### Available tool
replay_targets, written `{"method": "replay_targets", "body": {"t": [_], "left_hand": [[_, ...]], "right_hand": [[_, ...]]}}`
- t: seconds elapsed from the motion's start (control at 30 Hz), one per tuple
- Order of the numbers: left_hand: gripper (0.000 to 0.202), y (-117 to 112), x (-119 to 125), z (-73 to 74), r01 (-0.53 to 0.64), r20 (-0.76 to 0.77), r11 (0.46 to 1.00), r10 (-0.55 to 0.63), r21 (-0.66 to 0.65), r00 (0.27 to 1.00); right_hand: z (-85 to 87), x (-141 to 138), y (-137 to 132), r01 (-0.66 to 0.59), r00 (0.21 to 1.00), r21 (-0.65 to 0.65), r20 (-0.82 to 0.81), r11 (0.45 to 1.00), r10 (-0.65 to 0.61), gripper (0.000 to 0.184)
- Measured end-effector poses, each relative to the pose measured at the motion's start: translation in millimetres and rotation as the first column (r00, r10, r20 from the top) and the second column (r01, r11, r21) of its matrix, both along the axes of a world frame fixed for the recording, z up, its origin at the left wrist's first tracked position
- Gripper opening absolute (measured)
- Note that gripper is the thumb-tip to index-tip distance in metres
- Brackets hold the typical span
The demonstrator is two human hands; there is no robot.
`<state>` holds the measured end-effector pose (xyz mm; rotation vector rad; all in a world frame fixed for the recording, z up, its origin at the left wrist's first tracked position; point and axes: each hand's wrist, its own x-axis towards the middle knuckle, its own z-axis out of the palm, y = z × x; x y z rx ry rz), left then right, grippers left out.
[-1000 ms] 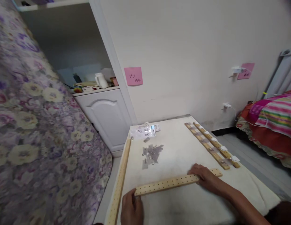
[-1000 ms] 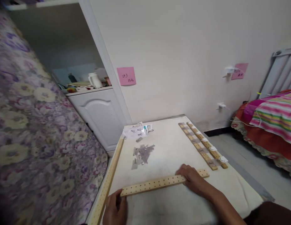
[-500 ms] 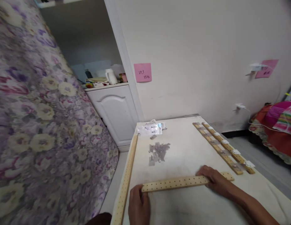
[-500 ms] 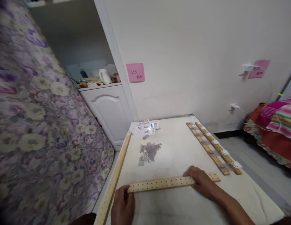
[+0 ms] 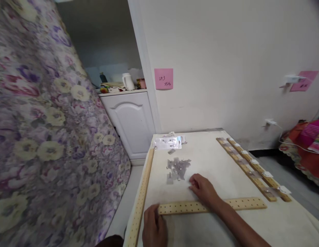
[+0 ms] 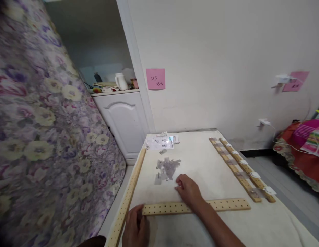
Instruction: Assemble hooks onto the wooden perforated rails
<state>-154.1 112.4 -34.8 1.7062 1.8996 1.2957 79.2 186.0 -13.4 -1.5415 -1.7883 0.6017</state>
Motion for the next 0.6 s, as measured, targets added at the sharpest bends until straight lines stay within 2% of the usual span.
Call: {"method": "replay_targets", "body": {"t": [0.13,0.2,0.3,0.33,0.4,0.47,0.5,0.6], "left_hand": [[0.028,3,-1,-6.4,-0.013,0.016,1.0,0.013,0.012,1.0],[0.028,4,-2,-9.7,-0.023,0.023,1.0,0.022,0.017,0.999],[0.029,4,-2,-11.5,-0.023,0.036,0.999,0.022,0.028,0.999],[0.03,4,-3,-10.7,-0.022,0.039,0.999,0.021,0.028,0.999],[0.03,3,-3,-6.7,-0.014,0.037,1.0,0.014,0.012,0.999],[0.029,1,-3,-0.8,0.008,0.028,1.0,-0.007,-0.028,1.0],[0.029,0,-3,2.0,0.018,0.023,0.999,-0.017,-0.047,1.0],[0.029,-3,-3,6.4,0.027,0.018,0.997,-0.026,-0.074,1.0]], "right_hand": [[-4.2,-41,23,0.108,0.991,0.034,0.07,0.994,-0.11,0.014],[-5.1,-46,29,0.158,0.984,0.044,0.078,0.987,-0.161,0.009],[-5.2,-38,29,0.2,0.977,0.06,0.062,0.978,-0.203,0.007],[-5.3,-34,26,0.208,0.978,0.042,-0.007,0.977,-0.208,0.006],[-6.1,-25,20,0.19,0.944,-0.062,-0.263,0.98,-0.199,0.006],[-7.6,-20,12,0.111,0.831,-0.191,-0.52,0.975,-0.197,0.01],[-8.5,-19,9,0.067,0.776,-0.239,-0.598,0.969,-0.202,0.011],[-9.7,-20,-2,-0.003,0.713,-0.299,-0.669,0.954,-0.207,0.015]]}}
